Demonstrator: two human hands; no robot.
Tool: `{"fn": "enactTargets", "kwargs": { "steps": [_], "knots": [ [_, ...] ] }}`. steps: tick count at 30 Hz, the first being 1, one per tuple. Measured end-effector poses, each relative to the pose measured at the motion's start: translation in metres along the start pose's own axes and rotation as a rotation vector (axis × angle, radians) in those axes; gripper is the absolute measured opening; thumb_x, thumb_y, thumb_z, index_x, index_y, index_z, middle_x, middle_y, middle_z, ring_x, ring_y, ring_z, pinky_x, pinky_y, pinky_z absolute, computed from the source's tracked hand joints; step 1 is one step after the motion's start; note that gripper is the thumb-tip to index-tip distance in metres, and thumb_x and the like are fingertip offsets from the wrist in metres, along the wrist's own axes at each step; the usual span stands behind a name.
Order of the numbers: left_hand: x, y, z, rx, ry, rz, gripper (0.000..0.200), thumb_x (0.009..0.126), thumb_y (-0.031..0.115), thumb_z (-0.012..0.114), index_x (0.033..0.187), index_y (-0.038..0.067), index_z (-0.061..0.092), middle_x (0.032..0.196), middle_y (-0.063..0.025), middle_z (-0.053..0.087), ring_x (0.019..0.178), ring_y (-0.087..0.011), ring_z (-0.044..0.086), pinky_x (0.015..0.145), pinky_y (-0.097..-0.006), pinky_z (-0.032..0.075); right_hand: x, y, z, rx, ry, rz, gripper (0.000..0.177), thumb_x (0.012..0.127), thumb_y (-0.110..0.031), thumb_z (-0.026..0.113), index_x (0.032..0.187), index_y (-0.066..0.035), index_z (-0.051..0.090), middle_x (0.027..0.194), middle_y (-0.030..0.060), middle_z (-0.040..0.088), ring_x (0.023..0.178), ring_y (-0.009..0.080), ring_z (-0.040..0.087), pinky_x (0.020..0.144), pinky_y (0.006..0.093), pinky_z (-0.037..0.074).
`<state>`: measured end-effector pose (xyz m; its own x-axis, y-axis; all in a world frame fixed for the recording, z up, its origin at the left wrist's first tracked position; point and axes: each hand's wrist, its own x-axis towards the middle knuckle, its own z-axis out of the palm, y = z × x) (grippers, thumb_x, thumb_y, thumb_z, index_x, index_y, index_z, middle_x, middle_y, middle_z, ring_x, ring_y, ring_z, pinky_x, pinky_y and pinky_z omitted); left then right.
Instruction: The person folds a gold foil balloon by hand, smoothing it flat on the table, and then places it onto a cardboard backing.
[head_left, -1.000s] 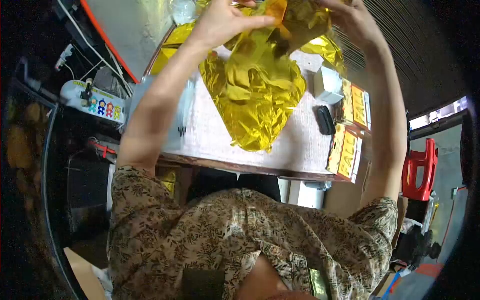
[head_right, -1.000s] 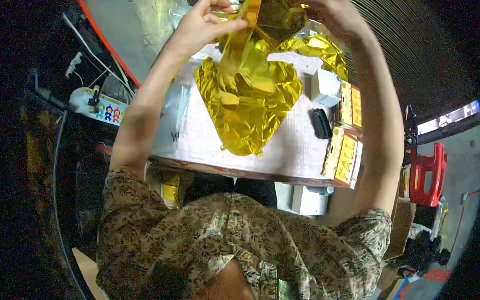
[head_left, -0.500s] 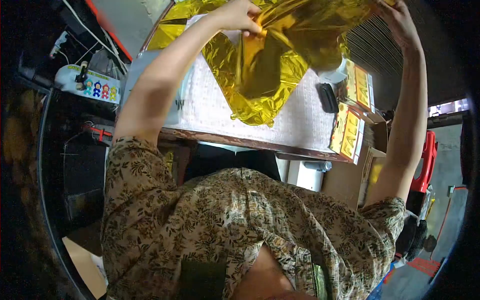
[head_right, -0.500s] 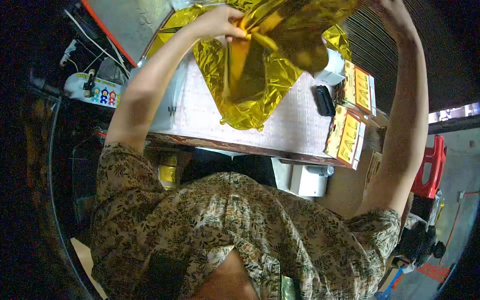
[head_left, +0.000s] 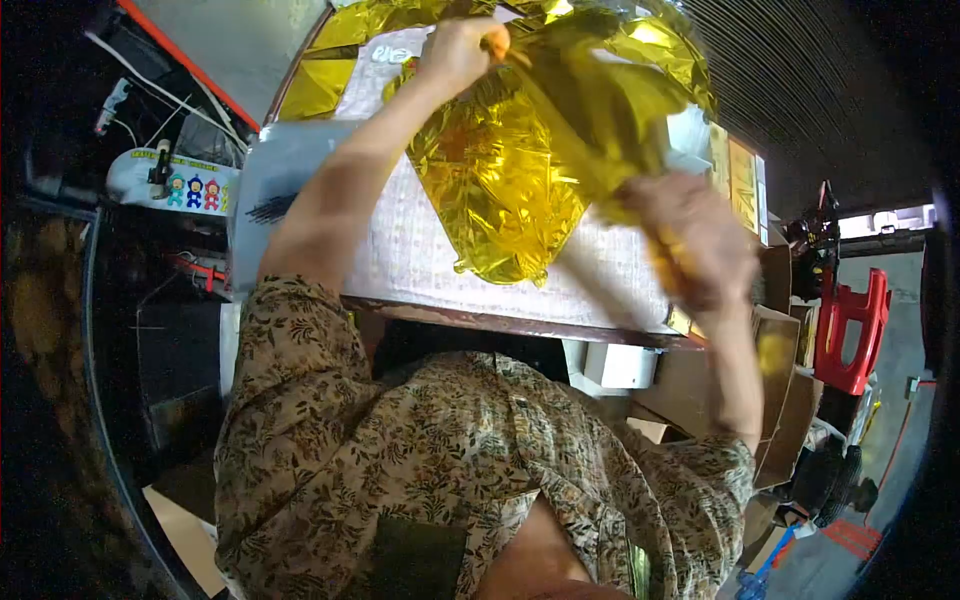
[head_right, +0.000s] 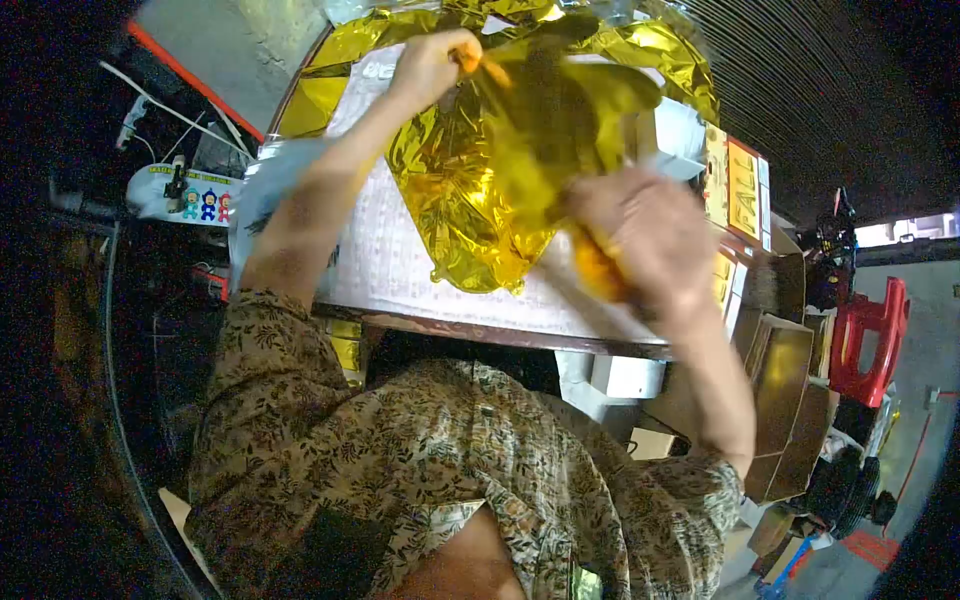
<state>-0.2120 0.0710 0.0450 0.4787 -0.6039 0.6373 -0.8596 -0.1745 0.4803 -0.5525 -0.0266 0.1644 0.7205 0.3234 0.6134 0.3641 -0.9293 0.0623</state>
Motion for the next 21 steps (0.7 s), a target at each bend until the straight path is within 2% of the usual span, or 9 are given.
{"fn": "enactTargets", "kwargs": {
  "steps": [2,6,9,10,11,13,14,18,21],
  "knots": [
    [-0.015,-0.011,0.016,0.025,-0.121,-0.147,0.023,0.082,0.006,0.067,0.096,0.023,0.075,0.091,-0.0092,0.075,0.081,-0.0319,0.072,0.07,-0.0408,0.056,-0.038,-0.001,0.056,0.129,-0.002,0.044,0.016,0.084,-0.003,0.07,0.1,-0.002,0.071,0.091,0.0104,0.075,0.088,0.0188,0.074,0.079,0.0387,0.062],
    [-0.025,-0.04,0.046,0.109,-0.17,-0.149,0.024,0.082,0.004,0.066,0.096,0.022,0.075,0.092,-0.0109,0.074,0.083,-0.0333,0.072,0.071,-0.0413,0.056,-0.054,-0.014,0.102,0.368,-0.074,0.142,0.031,0.075,-0.004,0.077,0.105,0.003,0.07,0.1,0.0183,0.074,0.093,0.0316,0.073,0.09,0.0438,0.059],
    [-0.033,-0.059,0.06,0.094,-0.158,-0.14,0.025,0.082,0.002,0.067,0.097,0.019,0.076,0.09,-0.0117,0.074,0.084,-0.0326,0.072,0.073,-0.041,0.056,-0.07,-0.019,0.127,0.381,-0.129,0.21,0.035,0.074,-0.003,0.077,0.107,0.004,0.069,0.103,0.0176,0.074,0.094,0.0324,0.073,0.092,0.0457,0.057],
    [-0.032,-0.063,0.056,0.017,-0.212,-0.122,0.029,0.081,0.0,0.068,0.105,0.015,0.075,0.1,-0.0118,0.075,0.09,-0.0305,0.073,0.077,-0.04,0.057,-0.068,-0.022,0.132,0.346,-0.079,0.181,0.048,0.059,0.002,0.075,0.106,0.002,0.066,0.092,0.0161,0.071,0.084,0.0339,0.071,0.09,0.0458,0.058],
    [-0.034,-0.066,0.056,0.016,-0.214,-0.131,0.029,0.081,0.0,0.068,0.105,0.015,0.075,0.1,-0.0118,0.075,0.09,-0.0305,0.073,0.077,-0.04,0.057,-0.069,-0.024,0.133,0.352,-0.086,0.182,0.048,0.059,0.002,0.075,0.106,0.002,0.066,0.092,0.0161,0.071,0.084,0.0339,0.071,0.09,0.0458,0.058],
    [-0.038,-0.073,0.055,0.003,0.116,0.098,0.037,0.078,-0.002,0.067,0.11,0.015,0.073,0.114,-0.0109,0.072,0.098,-0.0351,0.07,0.083,-0.0445,0.056,-0.072,-0.03,0.136,0.401,-0.183,0.275,0.042,0.067,-0.002,0.079,0.108,0.002,0.068,0.103,0.0165,0.073,0.092,0.0335,0.072,0.092,0.0448,0.057],
    [-0.044,-0.064,0.037,0.057,0.079,0.03,0.04,0.08,0.003,0.072,0.119,0.013,0.07,0.124,-0.0114,0.069,0.101,-0.0265,0.071,0.083,-0.0371,0.057,-0.072,-0.033,0.138,0.41,-0.19,0.277,0.042,0.067,-0.002,0.079,0.108,0.002,0.068,0.103,0.0165,0.073,0.092,0.0335,0.072,0.092,0.0448,0.057],
    [-0.08,-0.027,-0.011,0.094,-0.094,-0.122,0.028,0.083,0.006,0.072,0.111,0.009,0.073,0.11,-0.0121,0.073,0.096,-0.0279,0.071,0.083,-0.035,0.057,-0.074,-0.035,0.148,0.38,-0.178,0.267,0.045,0.065,0.0,0.079,0.108,0.002,0.067,0.102,0.0162,0.073,0.089,0.0334,0.072,0.085,0.0422,0.059],
    [-0.116,0.0,-0.022,0.004,-0.119,-0.128,0.021,0.086,0.006,0.071,0.107,0.007,0.074,0.107,-0.0124,0.073,0.097,-0.0289,0.071,0.082,-0.0349,0.056,-0.072,-0.037,0.148,0.372,-0.178,0.259,0.044,0.065,0.002,0.078,0.108,0.002,0.067,0.102,0.0152,0.074,0.088,0.0331,0.072,0.079,0.0414,0.06]
  ]
}}
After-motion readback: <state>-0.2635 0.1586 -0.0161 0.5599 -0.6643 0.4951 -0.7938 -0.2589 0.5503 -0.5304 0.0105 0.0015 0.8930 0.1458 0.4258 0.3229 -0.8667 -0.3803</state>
